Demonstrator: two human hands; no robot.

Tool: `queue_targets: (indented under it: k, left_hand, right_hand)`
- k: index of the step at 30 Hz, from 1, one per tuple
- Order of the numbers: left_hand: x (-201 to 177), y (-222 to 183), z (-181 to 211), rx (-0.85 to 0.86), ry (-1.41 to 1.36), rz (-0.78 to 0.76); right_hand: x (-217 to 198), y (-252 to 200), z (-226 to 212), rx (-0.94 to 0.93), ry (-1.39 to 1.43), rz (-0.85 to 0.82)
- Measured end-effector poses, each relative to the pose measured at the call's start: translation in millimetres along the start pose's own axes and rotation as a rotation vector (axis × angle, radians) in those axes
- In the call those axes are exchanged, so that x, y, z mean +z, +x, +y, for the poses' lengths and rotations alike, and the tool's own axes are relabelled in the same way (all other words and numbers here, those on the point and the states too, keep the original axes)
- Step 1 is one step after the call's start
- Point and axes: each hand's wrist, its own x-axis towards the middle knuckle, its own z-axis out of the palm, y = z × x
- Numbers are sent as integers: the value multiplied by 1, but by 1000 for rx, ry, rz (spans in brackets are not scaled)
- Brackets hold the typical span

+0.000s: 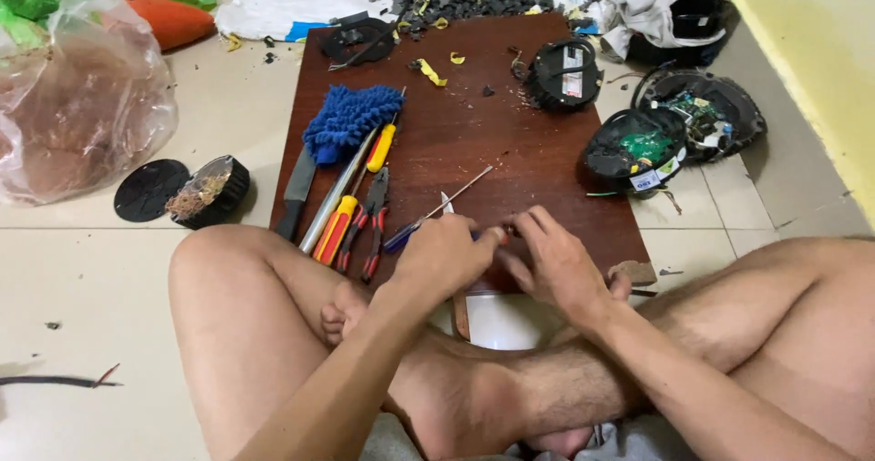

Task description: The person sits on the floor and uses a screwdriver to pry open a black circular electronic device. They then use a knife to cut yellow tape from a small component, wipe the area with a blue duster, and use a hammer to tap the component.

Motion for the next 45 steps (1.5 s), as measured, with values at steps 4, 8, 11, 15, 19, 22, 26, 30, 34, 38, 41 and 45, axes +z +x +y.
queue_targets:
  k: [4,8,11,15,19,22,26,30,34,38,41,45]
  left_hand:
    - [-2,-4,9,23,-108,-48]
    - [-2,19,-20,-73,-224,20]
    - [3,43,-75,-151,-109,152]
    - [5,83,-154,-162,-34,375]
    - [-31,89,-173,-14,505,1026]
    - [-56,111,-200,-372,230,335]
    - [-43,162,-255,-350,332,195]
    - [-42,167,-262,-349,311,211]
    - [-42,175,-257,-336,266,262]
    - [-37,184,-251,-328,201,314]
    - [-42,198,-234,-330,141,260]
    - [-56,184,-178,-305,-12,284]
  right_hand:
    - [-8,2,-1,-30,62,58]
    - [12,16,25,292,334,158]
    - [-17,26,12,480,478,178]
    - [-34,32,-4,545,475,137]
    - [-28,31,-6,578,446,58]
    - [-16,32,2,581,438,36]
    - [-17,33,-2,619,448,22]
    - [-14,37,-7,611,443,9]
    - [-17,41,-5,587,432,-4]
    - [-21,46,1,552,409,-25]
    - [-20,46,8,569,367,-43]
    - [-9,50,24,582,334,-73]
